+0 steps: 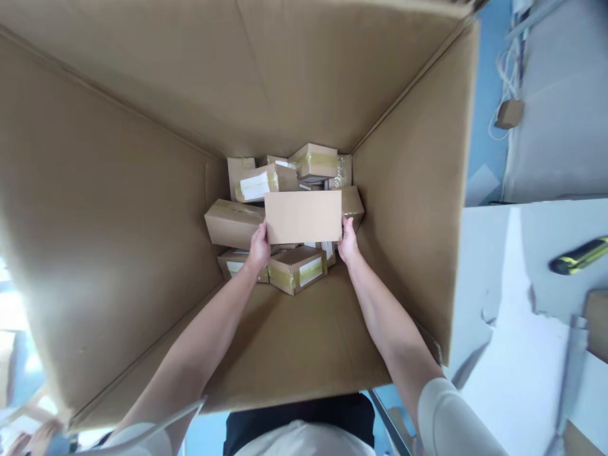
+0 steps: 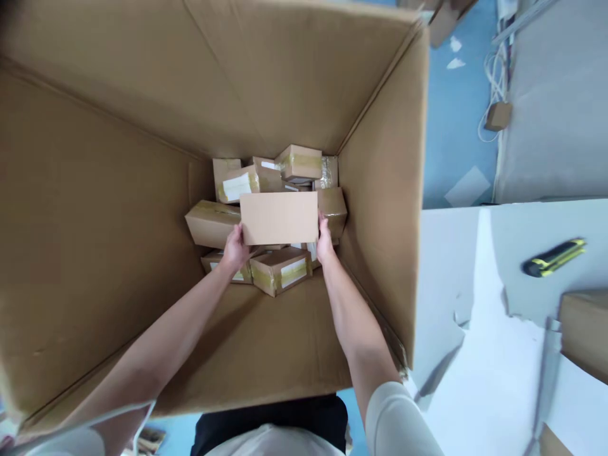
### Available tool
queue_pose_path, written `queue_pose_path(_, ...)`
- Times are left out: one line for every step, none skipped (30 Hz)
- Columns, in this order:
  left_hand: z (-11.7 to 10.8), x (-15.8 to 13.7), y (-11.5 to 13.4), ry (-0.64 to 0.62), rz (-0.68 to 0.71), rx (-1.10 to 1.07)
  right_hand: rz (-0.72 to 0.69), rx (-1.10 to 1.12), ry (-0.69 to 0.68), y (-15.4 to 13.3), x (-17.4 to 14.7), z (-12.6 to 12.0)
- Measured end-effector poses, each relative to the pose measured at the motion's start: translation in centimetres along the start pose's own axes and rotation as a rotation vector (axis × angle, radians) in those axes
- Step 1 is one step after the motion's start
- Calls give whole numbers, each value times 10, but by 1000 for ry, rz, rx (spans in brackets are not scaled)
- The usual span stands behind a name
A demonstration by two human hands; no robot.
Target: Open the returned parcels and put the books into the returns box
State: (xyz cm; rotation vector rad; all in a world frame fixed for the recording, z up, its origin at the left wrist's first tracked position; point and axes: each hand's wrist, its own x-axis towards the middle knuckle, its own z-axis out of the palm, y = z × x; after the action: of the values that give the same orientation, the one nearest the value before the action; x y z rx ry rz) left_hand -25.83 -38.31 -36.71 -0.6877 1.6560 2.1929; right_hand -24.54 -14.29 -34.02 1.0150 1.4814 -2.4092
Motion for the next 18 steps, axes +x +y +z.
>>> queue_pose_path(5,-9,16,-20,0,-26,8,18,-16,-11,-12,7)
queue_pose_path(10,-20,33,-44,7,-45,14,34,-34,-23,-24,14)
queue_pose_path(14,-31,51,-73,17,-52,16,45,-54,-35,-39,21)
queue_pose_path(18,-43,69,-105,28,-51,10,50,-74,-49,-54,27)
queue_pose_path(21,-56,88,-136,39,-46,-1,50,-92,-62,-71,33)
queue_pose_path(24,-70,106,-166,47,-38,-17,45,-106,-76,-89,37)
queue_pose_path(26,-85,124,-190,55,-29,-37,36,-114,-89,-107,41)
queue_pose_path(27,-99,140,-216,62,-19,-59,24,-115,-102,-125,44)
queue_pose_path(28,-114,155,-242,71,-8,-81,10,-110,-114,-144,47)
queue_pose_path(28,-130,168,-270,78,4,-103,-4,-105,-125,-163,48)
queue_pose_path(28,-144,179,-297,85,16,-122,-16,-100,-135,-181,48)
queue_pose_path(28,-158,189,-324,94,29,-140,-24,-99,-144,-199,48)
queue_pose_path(27,-172,197,-348,105,44,-156,-28,-102,-151,-216,48)
queue_pose_path(27,-184,204,-372,119,62,-172,-27,-108,-157,-231,47)
queue_pose_path(27,-195,209,-390,138,81,-189,-23,-114,-161,-246,46)
queue_pose_path(27,-204,214,-406,158,101,-205,-17,-118,-163,-259,44)
queue_pose_path(27,-212,217,-417,175,122,-220,-7,-115,-165,-271,43)
queue_pose_path(28,-219,220,-427,186,139,-233,4,-107,-165,-281,41)
